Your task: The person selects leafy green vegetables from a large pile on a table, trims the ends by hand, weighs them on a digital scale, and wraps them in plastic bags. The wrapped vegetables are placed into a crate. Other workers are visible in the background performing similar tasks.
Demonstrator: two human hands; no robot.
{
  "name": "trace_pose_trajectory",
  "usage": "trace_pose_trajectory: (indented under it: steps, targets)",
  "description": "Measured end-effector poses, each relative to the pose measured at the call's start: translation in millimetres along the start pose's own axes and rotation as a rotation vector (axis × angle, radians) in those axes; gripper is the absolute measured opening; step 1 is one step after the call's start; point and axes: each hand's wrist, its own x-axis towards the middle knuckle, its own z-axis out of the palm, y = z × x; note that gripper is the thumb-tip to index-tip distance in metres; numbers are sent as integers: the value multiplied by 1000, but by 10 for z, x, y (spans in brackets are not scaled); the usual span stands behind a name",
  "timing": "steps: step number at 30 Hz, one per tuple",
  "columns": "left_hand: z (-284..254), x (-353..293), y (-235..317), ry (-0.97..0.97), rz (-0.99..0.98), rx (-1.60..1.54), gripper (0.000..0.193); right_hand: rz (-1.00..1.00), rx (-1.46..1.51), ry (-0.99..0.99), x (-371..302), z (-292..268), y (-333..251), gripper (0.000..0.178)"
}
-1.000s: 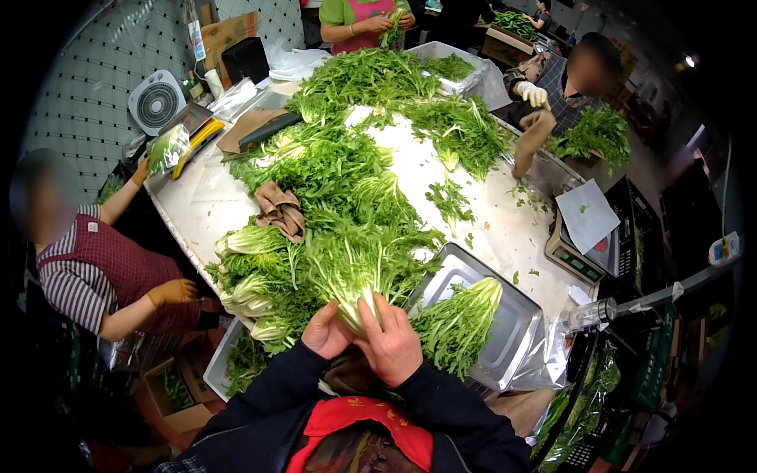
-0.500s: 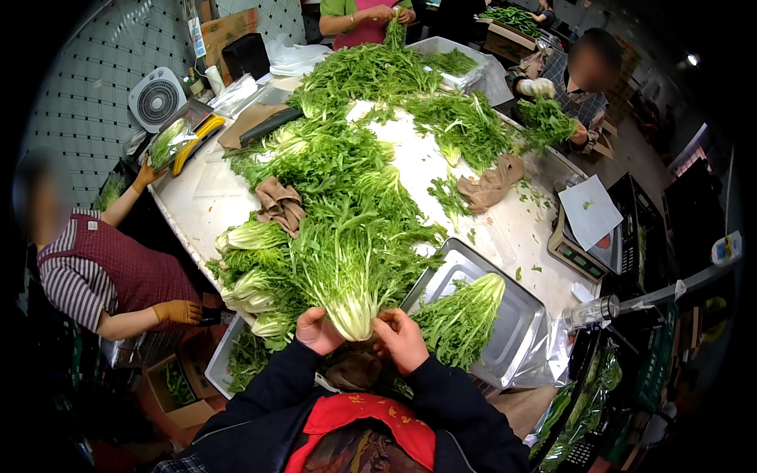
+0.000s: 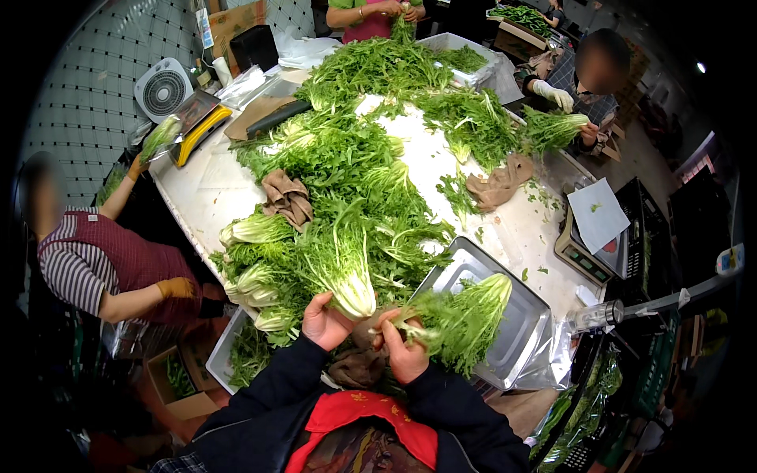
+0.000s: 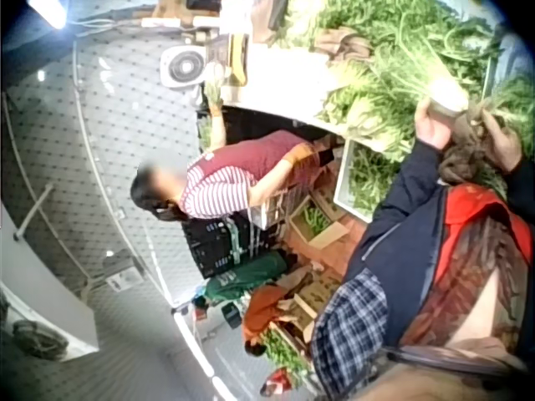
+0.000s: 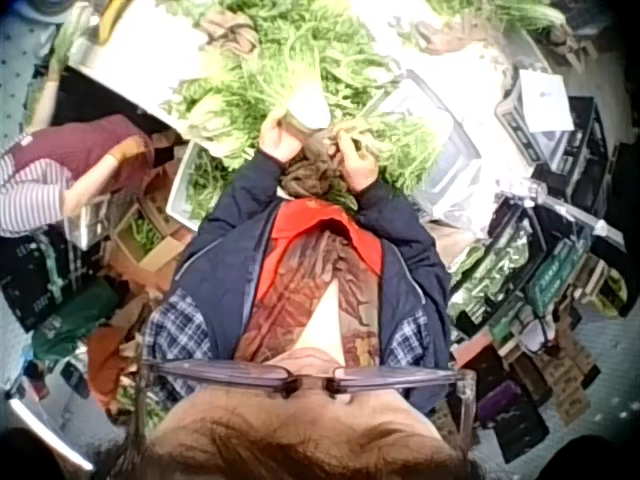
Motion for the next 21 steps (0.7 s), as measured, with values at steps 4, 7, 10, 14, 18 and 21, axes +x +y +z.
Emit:
trace_pose_trajectory:
  steps: [4, 7, 10, 14, 18, 21]
  targets:
    - [-52, -20, 55, 14, -3, -36, 72, 29, -179, 23, -14, 60, -348, 11]
    - [-58, -81, 96, -66, -33, -39, 66, 52, -162, 54, 318, -42, -531, 24]
    - [-120, -131, 64, -94, -85, -16, 73, -119, -98, 234, 563, -17, -494, 43]
    - [-145, -246, 48, -92, -113, 92, 75, -172, -656, 24, 491, -112, -369, 15]
    - [-185, -343, 5, -30, -70, 252, 68, -280, -765, 9, 478, 87, -392, 10]
    - [-123, -408, -3, -6, -42, 359, 64, -140, -663, 52, 559, 169, -391, 13]
